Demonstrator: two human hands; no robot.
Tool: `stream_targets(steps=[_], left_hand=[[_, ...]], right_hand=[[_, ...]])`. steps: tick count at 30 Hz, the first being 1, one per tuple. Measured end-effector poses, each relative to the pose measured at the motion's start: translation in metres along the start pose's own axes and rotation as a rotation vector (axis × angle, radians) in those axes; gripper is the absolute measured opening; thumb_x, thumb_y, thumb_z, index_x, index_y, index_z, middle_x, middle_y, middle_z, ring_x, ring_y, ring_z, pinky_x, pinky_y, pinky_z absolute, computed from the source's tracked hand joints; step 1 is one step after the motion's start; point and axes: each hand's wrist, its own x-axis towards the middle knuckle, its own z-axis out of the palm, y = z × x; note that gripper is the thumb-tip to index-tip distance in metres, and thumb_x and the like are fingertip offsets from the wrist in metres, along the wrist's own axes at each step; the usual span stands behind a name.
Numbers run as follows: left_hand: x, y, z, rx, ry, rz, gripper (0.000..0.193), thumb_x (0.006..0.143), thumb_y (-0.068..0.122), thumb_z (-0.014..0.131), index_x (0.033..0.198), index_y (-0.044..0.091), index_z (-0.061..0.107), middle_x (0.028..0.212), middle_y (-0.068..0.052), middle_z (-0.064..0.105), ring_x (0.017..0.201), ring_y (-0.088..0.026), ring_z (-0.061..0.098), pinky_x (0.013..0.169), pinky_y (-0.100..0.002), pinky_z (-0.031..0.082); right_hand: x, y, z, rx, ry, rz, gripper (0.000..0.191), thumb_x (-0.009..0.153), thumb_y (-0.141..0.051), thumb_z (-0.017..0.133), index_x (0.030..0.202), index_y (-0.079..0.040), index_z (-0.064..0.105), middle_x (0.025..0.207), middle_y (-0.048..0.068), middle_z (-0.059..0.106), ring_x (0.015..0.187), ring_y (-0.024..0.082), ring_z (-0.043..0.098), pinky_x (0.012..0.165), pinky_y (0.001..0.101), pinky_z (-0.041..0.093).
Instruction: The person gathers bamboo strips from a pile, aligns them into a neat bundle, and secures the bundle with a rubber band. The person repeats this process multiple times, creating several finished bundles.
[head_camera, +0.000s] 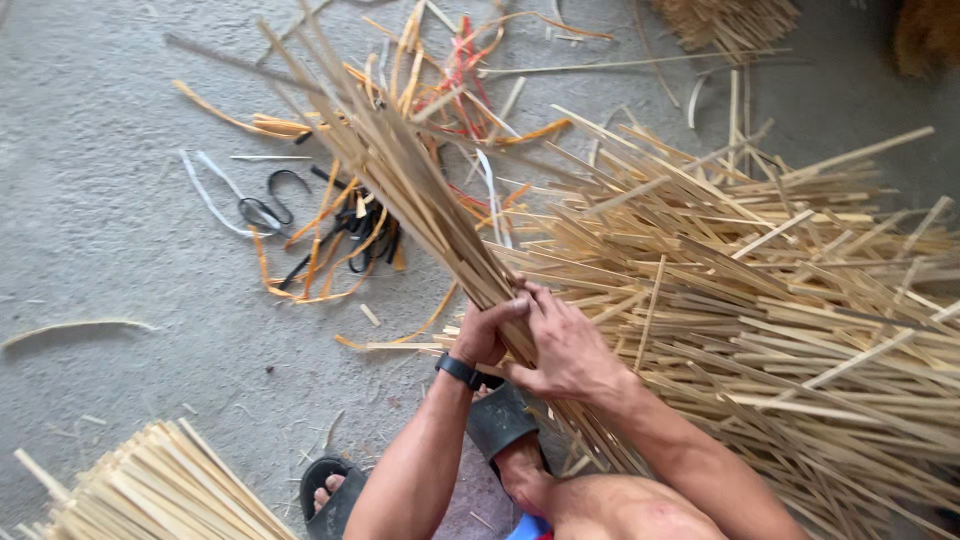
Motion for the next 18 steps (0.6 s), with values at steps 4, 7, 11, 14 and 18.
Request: stream_targets(steps=[4,7,11,14,18], left_hand=[[-0.017,0.010,-0.009,-0.095,0.118,-0.050,0.043,0.082,-0.002,0.075,0.121,0.003,0.058,0.104,-0.009,0.068,0.097,-0.025,0.069,0.090,-0.046,0.058],[-0.025,0.016,-0.008,-0.159,-0.020,-0.084,0.038,0.082,-0.002,0.076,0.113,0.005,0.056,0.093,-0.011,0.066,0.090,-0.028,0.070,0.092,-0.053,0.061],[-0.035,0.026,-0.009,-0.197,-0.027,-0.063,0.035,0.086,-0.001,0.076,0.112,0.006,0.055,0.092,-0.010,0.065,0.089,-0.025,0.069,0.092,-0.052,0.059],[-0.045,0.029,-0.016,-0.190,-0.034,-0.030,0.035,0.086,-0.001,0.076,0.113,0.005,0.055,0.092,-0.010,0.065,0.089,-0.026,0.069,0.091,-0.051,0.059],[-0.056,0.023,-0.025,-0.134,-0.065,-0.056,0.038,0.083,-0.003,0.077,0.113,0.006,0.056,0.093,-0.009,0.066,0.091,-0.026,0.070,0.094,-0.051,0.059]], right_hand=[[0.027,-0.003,-0.040,-0.183,-0.222,0.451,0.057,0.096,-0.061,0.055,0.134,-0.018,0.059,0.125,0.007,0.068,0.116,0.019,0.065,0.103,0.0356,0.050],[0.094,0.003,-0.069,-0.478,0.639,-0.317,0.081,0.079,-0.045,0.077,0.139,0.000,0.045,0.118,0.021,0.070,0.105,0.031,0.071,0.086,0.0458,0.054],[0.129,0.000,-0.065,-0.027,-0.051,0.350,0.081,0.100,-0.049,0.063,0.166,-0.016,0.031,0.113,0.009,0.073,0.095,0.024,0.071,0.084,0.0418,0.057],[0.127,-0.005,-0.057,0.418,0.146,0.460,0.094,0.077,-0.058,0.076,0.153,-0.013,0.045,0.118,0.025,0.065,0.110,0.030,0.063,0.102,0.0448,0.053],[0.183,-0.004,-0.068,-0.277,0.574,-0.363,0.129,0.067,-0.055,0.098,0.159,-0.003,0.024,0.161,0.023,0.029,0.153,0.036,0.027,0.122,0.0577,0.029]])
